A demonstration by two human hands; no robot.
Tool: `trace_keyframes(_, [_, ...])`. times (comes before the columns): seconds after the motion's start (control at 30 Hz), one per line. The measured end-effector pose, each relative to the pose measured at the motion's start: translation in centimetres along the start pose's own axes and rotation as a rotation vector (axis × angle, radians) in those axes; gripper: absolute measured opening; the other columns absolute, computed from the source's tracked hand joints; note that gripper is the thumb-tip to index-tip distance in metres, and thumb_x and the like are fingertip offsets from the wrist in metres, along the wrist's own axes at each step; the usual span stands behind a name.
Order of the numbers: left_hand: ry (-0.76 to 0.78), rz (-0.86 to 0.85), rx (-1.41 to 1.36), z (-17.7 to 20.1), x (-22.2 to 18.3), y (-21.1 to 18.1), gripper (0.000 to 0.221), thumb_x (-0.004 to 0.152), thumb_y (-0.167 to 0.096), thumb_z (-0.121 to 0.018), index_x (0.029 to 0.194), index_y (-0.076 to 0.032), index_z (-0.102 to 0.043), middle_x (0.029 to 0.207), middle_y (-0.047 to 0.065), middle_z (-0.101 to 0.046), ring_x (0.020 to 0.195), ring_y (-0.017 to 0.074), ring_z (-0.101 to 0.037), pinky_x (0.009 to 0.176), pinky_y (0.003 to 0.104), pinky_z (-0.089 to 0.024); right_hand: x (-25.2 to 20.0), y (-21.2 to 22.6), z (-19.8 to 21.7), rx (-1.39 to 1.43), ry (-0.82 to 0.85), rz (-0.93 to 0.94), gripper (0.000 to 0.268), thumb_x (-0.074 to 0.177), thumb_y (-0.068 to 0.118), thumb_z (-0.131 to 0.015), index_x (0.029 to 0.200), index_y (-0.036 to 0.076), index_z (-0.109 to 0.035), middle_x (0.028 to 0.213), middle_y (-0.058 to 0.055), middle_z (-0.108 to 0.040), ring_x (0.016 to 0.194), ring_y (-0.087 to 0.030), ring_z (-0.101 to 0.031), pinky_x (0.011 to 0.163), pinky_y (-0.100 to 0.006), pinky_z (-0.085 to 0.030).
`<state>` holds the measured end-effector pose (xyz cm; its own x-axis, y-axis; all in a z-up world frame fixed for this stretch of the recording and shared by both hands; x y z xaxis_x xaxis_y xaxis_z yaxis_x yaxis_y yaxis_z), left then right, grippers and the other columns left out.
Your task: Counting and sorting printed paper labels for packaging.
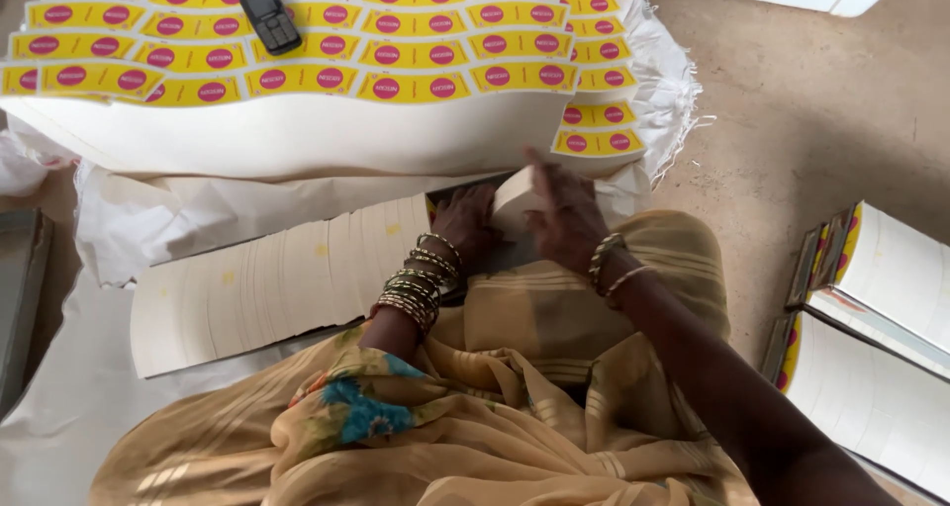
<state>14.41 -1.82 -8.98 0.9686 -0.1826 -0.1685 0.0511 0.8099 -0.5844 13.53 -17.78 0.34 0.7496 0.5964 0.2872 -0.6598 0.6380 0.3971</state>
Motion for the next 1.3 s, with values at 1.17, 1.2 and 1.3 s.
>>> trace_keyframes(1.17, [-0.531,0.167,0.086,8.5,-8.3,8.9,0.035,0.089,-0.031,-0.073,0.119,-0.014,-0.066,0.131,0.008,-0.06,0.127,0.031,-0.049,0.103,0.052,-0.038,0.6,3.3,-11.0,0.325,0.23,-0.499,0.072,0.082,0.059,-0.073,0.127,0.005,-0.056,0.117,-0.018,-0.068,0.108,-0.032,-0.068,0.093,-0.043,-0.054])
trace_keyframes(1.2, [-0.427,0.134,0.094,7.0,-7.3,8.7,0.037,0.095,-0.035,-0.064,0.127,-0.015,-0.064,0.14,0.006,-0.058,0.133,0.0288,-0.047,0.108,0.051,-0.036,0.4,2.9,-10.8,0.381,0.324,-0.572,0.072,0.085,0.062,-0.067,0.132,0.008,-0.057,0.116,-0.015,-0.072,0.107,-0.028,-0.072,0.094,-0.04,-0.056])
trace_keyframes(1.3, [-0.466,0.001,0.216,1.2,-5.4,7.6,0.063,0.1,-0.051,-0.051,0.146,-0.009,-0.049,0.155,0.013,-0.043,0.143,0.0325,-0.035,0.111,0.054,-0.027,-0.7,-0.5,-11.0,0.354,0.468,-0.602,0.075,0.088,0.056,-0.069,0.141,0.007,-0.05,0.12,-0.017,-0.071,0.11,-0.028,-0.069,0.095,-0.04,-0.054])
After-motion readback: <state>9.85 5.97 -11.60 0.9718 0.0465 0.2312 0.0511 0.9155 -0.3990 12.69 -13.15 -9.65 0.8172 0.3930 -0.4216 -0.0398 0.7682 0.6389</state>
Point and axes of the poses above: each hand's wrist, its own x-axis towards the middle knuckle, its own z-axis out of the back of the hand, y = z × x, the point moved 5 cm from there along x, towards the middle knuckle
